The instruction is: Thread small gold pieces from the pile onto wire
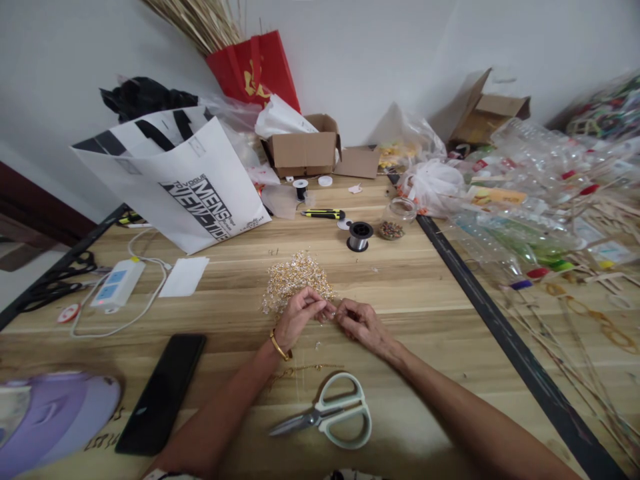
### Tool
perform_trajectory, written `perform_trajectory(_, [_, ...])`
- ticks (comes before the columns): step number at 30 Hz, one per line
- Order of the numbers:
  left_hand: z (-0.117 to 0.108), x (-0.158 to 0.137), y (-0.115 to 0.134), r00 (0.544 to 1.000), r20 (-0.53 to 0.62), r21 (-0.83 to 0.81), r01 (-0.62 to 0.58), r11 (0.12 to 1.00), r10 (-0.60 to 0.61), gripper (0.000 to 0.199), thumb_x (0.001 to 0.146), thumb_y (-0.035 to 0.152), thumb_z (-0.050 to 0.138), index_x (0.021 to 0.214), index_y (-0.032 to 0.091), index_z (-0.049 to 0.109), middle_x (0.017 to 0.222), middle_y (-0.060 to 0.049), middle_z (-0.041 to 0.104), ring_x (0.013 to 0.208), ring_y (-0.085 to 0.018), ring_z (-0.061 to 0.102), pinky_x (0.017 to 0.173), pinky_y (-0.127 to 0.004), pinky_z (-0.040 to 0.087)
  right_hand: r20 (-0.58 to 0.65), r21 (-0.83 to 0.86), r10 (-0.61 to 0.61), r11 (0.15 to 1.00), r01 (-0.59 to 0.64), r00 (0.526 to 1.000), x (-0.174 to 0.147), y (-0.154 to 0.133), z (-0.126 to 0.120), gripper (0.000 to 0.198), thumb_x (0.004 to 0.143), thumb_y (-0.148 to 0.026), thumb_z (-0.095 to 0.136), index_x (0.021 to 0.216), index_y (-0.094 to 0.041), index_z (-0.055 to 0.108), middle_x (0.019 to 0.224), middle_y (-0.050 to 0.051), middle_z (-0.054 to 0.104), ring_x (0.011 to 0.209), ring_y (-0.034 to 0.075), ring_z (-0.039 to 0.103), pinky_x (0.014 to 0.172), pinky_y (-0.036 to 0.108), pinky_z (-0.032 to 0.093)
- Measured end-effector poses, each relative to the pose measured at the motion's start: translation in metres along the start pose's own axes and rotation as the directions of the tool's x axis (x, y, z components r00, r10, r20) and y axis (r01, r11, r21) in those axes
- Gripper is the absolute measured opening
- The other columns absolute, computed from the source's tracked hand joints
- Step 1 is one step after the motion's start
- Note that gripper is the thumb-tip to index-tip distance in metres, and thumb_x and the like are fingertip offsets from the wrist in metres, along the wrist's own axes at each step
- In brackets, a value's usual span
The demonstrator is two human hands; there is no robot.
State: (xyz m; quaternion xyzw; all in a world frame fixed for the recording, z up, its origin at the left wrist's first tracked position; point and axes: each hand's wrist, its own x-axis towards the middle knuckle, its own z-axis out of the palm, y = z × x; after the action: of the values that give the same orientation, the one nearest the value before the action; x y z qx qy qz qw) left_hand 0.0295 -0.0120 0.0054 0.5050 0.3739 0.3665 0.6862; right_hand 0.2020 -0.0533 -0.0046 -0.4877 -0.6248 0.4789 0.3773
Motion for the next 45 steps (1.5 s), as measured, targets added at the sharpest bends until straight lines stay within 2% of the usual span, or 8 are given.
perform_trajectory(11, [0.003, -0.001, -0.003, 0.997, 0.056, 0.199, -0.069, 0.978, 0.059, 0.022, 0.075, 0.032, 0.063, 0.073, 0.014, 0.050, 0.060, 0.001, 0.060, 0.056, -0.011, 0.058, 0.057, -0.024, 0.047, 0.027, 0.039, -0.010, 0.999, 0.009, 1.000, 0.001, -0.004, -0.001, 0.011, 0.077, -0.019, 0.050, 0.067, -0.016, 0.051, 0.053, -0.005, 0.045, 0.048, 0.008, 0.038, 0.048, 0.020, 0.029])
perform_trajectory(17, [0.003, 0.000, -0.006, 0.999, 0.049, 0.151, -0.025, 0.988, 0.018, 0.027, 0.071, 0.031, 0.067, 0.083, 0.014, 0.049, 0.061, 0.001, 0.061, 0.055, -0.011, 0.058, 0.055, -0.023, 0.047, 0.012, 0.054, -0.030, 0.998, 0.029, 0.999, -0.001, 0.003, 0.000, 0.010, 0.079, -0.019, 0.051, 0.070, -0.016, 0.052, 0.055, -0.005, 0.046, 0.048, 0.008, 0.039, 0.048, 0.019, 0.029])
perform_trajectory(19, [0.001, 0.001, -0.008, 0.999, 0.036, 0.119, -0.021, 0.993, 0.017, 0.031, 0.070, 0.030, 0.068, 0.087, 0.015, 0.047, 0.061, 0.002, 0.062, 0.055, -0.011, 0.059, 0.055, -0.023, 0.047, -0.002, 0.035, -0.047, 0.998, 0.047, 0.999, -0.001, 0.006, 0.001, 0.010, 0.079, -0.019, 0.051, 0.070, -0.016, 0.053, 0.055, -0.005, 0.047, 0.049, 0.008, 0.040, 0.048, 0.019, 0.029])
perform_trajectory(22, [0.000, 0.002, -0.009, 1.000, 0.027, 0.129, -0.013, 0.992, 0.010, 0.029, 0.069, 0.032, 0.069, 0.081, 0.014, 0.049, 0.060, 0.001, 0.062, 0.054, -0.011, 0.059, 0.054, -0.022, 0.047, -0.015, 0.008, -0.076, 0.997, 0.076, 0.997, -0.001, 0.009, 0.001, 0.010, 0.080, -0.020, 0.052, 0.070, -0.016, 0.053, 0.055, -0.005, 0.048, 0.050, 0.008, 0.041, 0.048, 0.019, 0.030])
perform_trajectory(26, [0.000, 0.002, -0.009, 0.999, 0.031, 0.179, 0.010, 0.984, -0.015, 0.025, 0.068, 0.033, 0.069, 0.073, 0.011, 0.058, 0.059, -0.001, 0.062, 0.055, -0.010, 0.058, 0.056, -0.022, 0.047, -0.021, -0.038, -0.108, 0.994, 0.107, 0.994, -0.002, 0.009, 0.002, 0.011, 0.082, -0.019, 0.050, 0.072, -0.016, 0.054, 0.058, -0.004, 0.049, 0.052, 0.008, 0.042, 0.049, 0.019, 0.031])
perform_trajectory(34, [-0.002, 0.001, -0.009, 0.999, 0.054, 0.342, -0.016, 0.940, -0.003, 0.013, 0.065, 0.020, 0.070, 0.073, 0.011, 0.067, 0.069, -0.003, 0.067, 0.064, -0.012, 0.060, 0.065, -0.024, 0.048, -0.040, -0.187, -0.214, 0.961, 0.203, 0.976, -0.003, 0.006, 0.003, 0.013, 0.083, -0.019, 0.050, 0.071, -0.015, 0.054, 0.060, -0.003, 0.049, 0.054, 0.009, 0.042, 0.049, 0.019, 0.030])
perform_trajectory(39, [0.000, -0.001, -0.008, 0.999, 0.030, 0.444, -0.036, 0.895, 0.025, 0.007, 0.066, 0.015, 0.065, 0.072, 0.012, 0.066, 0.072, -0.004, 0.068, 0.068, -0.013, 0.061, 0.068, -0.024, 0.049, -0.007, -0.281, -0.315, 0.911, 0.301, 0.949, -0.004, 0.005, 0.003, 0.012, 0.085, -0.017, 0.048, 0.074, -0.016, 0.053, 0.063, -0.002, 0.050, 0.056, 0.010, 0.044, 0.052, 0.021, 0.033])
perform_trajectory(45, [0.001, -0.002, -0.011, 0.994, 0.067, 0.556, -0.106, 0.825, 0.083, 0.006, 0.068, 0.013, 0.061, 0.071, 0.013, 0.066, 0.071, -0.003, 0.066, 0.067, -0.012, 0.059, 0.064, -0.021, 0.047, 0.098, -0.400, -0.405, 0.820, 0.409, 0.909, -0.005, 0.006, 0.002, 0.012, 0.088, -0.014, 0.043, 0.080, -0.018, 0.052, 0.074, 0.003, 0.052, 0.065, 0.013, 0.050, 0.060, 0.023, 0.039])
